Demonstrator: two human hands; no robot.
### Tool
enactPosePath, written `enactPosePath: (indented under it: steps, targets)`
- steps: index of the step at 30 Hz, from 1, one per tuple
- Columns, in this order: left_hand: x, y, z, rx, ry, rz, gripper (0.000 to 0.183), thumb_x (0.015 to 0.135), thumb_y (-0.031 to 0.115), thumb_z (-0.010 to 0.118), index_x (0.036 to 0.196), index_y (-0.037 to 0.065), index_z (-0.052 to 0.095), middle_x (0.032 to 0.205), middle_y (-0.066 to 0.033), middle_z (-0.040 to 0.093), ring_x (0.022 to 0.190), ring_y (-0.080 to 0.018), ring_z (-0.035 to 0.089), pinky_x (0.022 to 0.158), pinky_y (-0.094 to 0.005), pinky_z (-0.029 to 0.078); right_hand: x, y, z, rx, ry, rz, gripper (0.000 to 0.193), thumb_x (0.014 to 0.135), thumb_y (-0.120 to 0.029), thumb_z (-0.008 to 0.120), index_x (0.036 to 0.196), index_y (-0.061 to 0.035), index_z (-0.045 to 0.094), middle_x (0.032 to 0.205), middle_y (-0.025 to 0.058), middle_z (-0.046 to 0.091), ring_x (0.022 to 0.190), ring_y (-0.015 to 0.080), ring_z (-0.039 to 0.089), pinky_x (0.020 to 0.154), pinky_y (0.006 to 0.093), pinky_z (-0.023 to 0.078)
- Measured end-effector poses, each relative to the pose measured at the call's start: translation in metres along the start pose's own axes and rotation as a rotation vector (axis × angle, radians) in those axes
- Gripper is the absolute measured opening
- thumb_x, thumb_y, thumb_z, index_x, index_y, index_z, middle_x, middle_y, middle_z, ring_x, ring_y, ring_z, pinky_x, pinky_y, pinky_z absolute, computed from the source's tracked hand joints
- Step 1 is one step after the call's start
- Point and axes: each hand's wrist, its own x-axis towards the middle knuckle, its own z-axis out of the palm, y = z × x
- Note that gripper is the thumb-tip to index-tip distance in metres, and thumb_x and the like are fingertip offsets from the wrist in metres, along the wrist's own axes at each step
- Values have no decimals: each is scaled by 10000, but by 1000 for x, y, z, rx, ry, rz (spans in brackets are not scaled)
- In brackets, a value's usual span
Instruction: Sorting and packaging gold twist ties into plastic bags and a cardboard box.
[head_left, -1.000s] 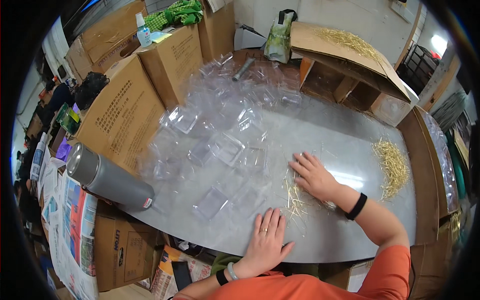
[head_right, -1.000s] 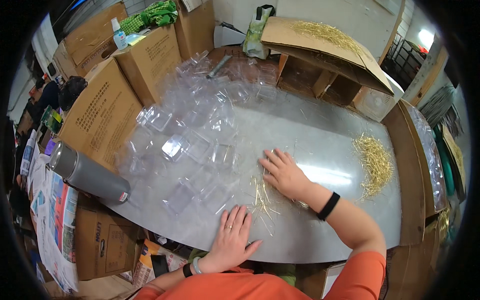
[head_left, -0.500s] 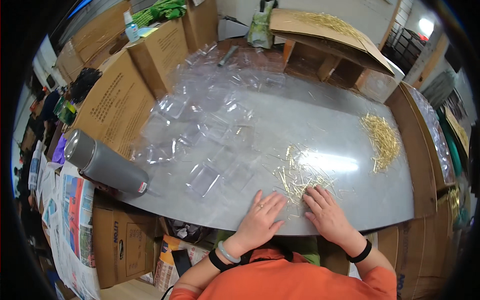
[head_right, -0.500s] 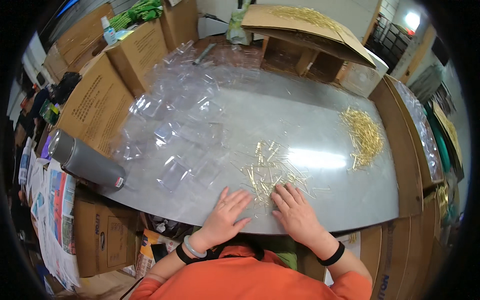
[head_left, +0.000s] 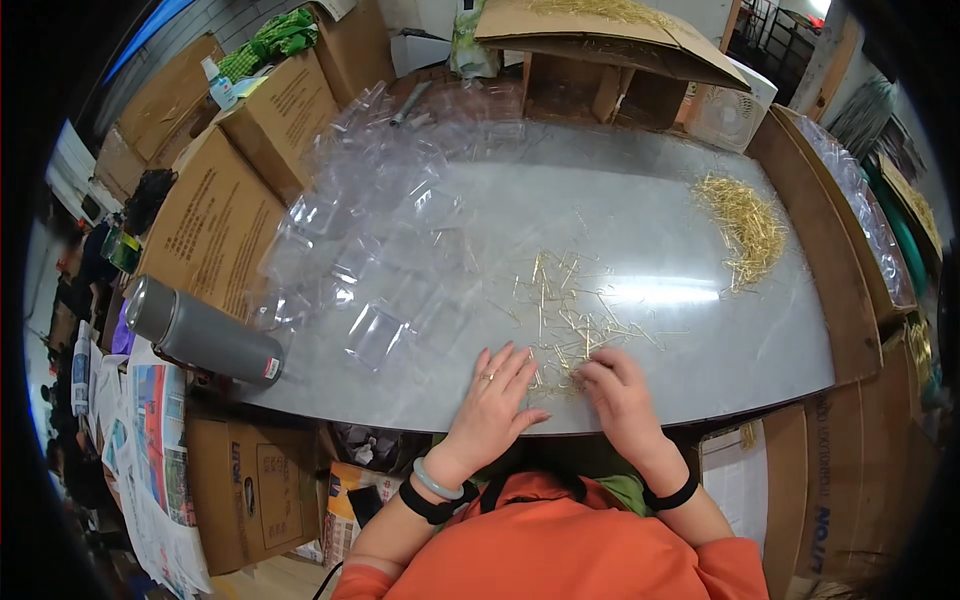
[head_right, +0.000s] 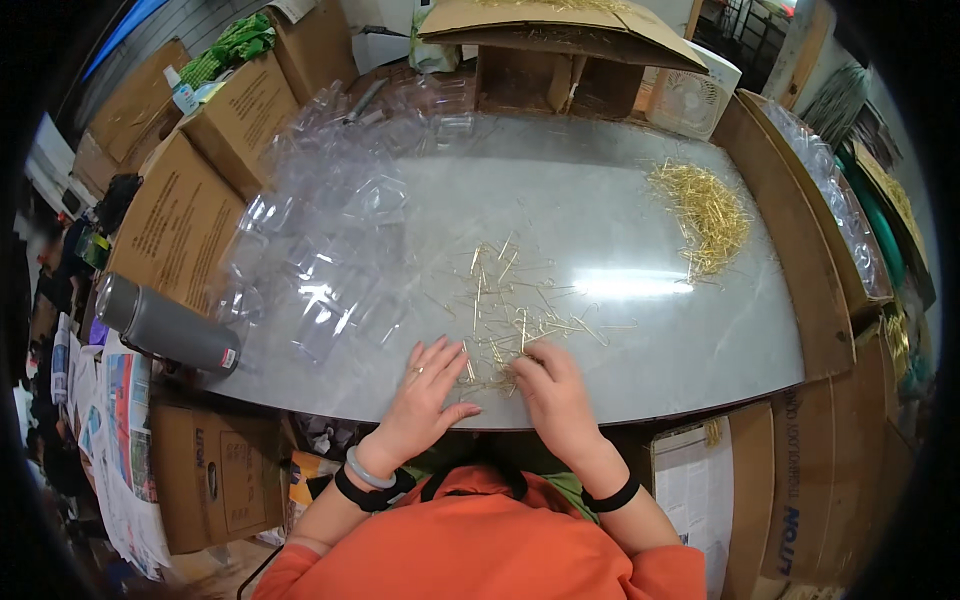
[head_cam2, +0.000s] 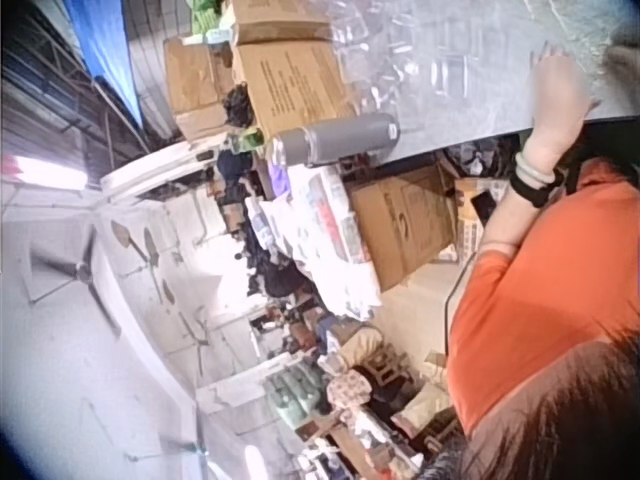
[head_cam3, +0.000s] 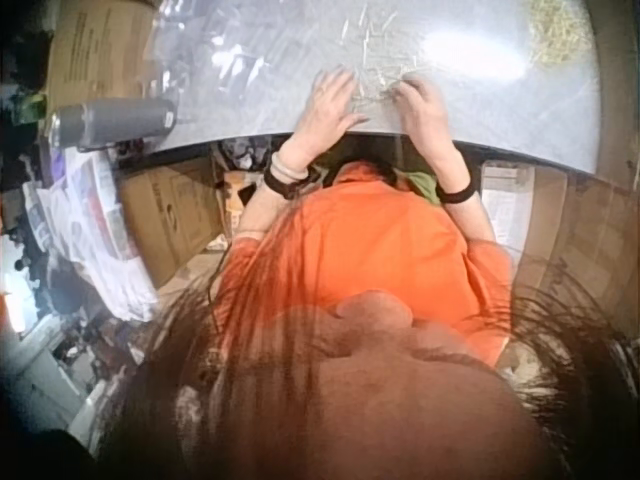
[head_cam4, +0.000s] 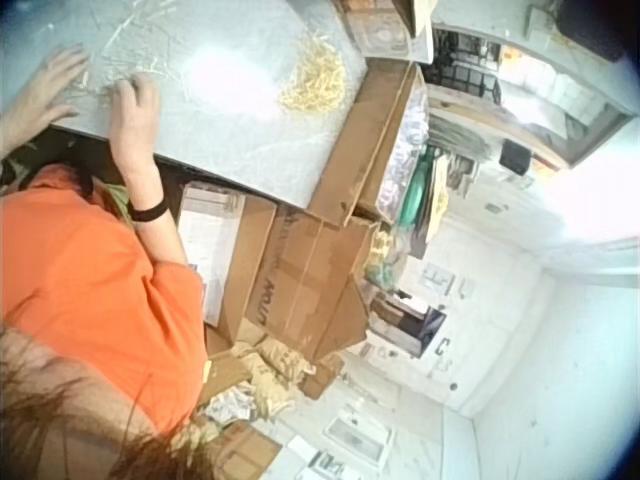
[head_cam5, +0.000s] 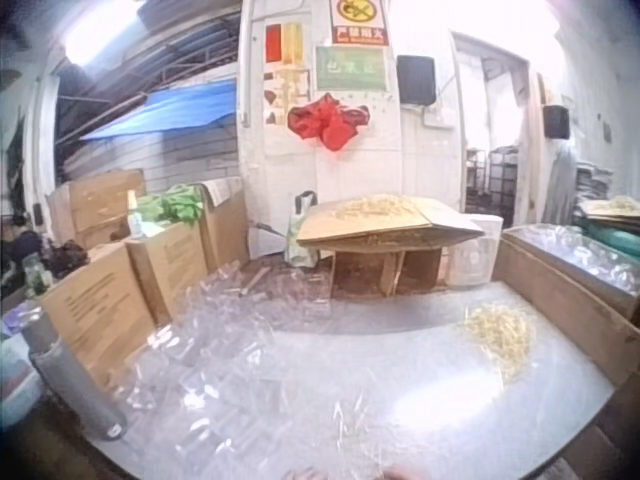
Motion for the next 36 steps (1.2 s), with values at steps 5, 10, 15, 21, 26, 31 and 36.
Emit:
enactPosePath:
  steps: [5, 10, 15, 21, 26, 31, 36]
  targets:
    - [5, -3, 1, -42, -40, 25, 615, 855, 220, 767, 1363, -41, 538, 1426, -209, 523, 1379, -418, 438, 1179, -556, 294, 9, -23, -10, -221, 53, 15, 414, 846, -144, 745, 1231, -72, 613, 1275, 151, 568, 1257, 373, 505, 1032, 456, 448]
    - [11, -1, 4, -81, -22, 2, 576, 862, 198, 756, 1349, -27, 547, 1422, -224, 506, 1364, -442, 432, 1175, -545, 301, 7, 1, -1, -83, -112, -149, 523, 853, -212, 758, 1310, -48, 565, 1344, 159, 540, 1284, 390, 476, 1077, 493, 398]
    - [1, 4, -4, 104, -36, -96, 814, 829, 384, 784, 1423, -58, 445, 1479, -249, 402, 1412, -460, 326, 1177, -591, 256, 5, -21, -15, -134, 65, 62, 443, 859, -154, 726, 1273, -48, 607, 1312, 133, 592, 1255, 377, 522, 1091, 493, 405]
    - [15, 4, -1, 103, -82, -40, 1049, 797, 553, 760, 1492, -92, 310, 1462, -258, 392, 1420, -448, 307, 1193, -608, 192, 11, -4, -3, -135, -177, -260, 427, 885, -162, 701, 1285, -55, 599, 1376, 118, 568, 1315, 335, 490, 1119, 484, 388]
    - [14, 7, 0, 100, -87, -31, 1024, 786, 495, 800, 1479, -97, 334, 1472, -259, 395, 1416, -457, 326, 1193, -592, 219, -2, -5, -16, -61, -23, -106, 462, 831, -158, 745, 1263, -61, 616, 1363, 117, 581, 1230, 342, 538, 1063, 466, 420]
    - [10, 9, 8, 67, -71, -43, 963, 794, 436, 814, 1474, -78, 366, 1468, -258, 411, 1417, -460, 336, 1196, -583, 232, -3, -22, -30, -200, 17, 0, 448, 793, -143, 771, 1220, -83, 649, 1296, 90, 634, 1139, 314, 581, 1002, 446, 448]
    - [20, 13, 7, 23, -81, 7, 832, 824, 334, 798, 1457, -51, 420, 1462, -211, 460, 1413, -447, 353, 1192, -588, 243, 1, -9, -3, -53, -47, -173, 342, 811, -64, 743, 1149, -79, 694, 1192, 45, 694, 1095, 288, 607, 940, 410, 491]
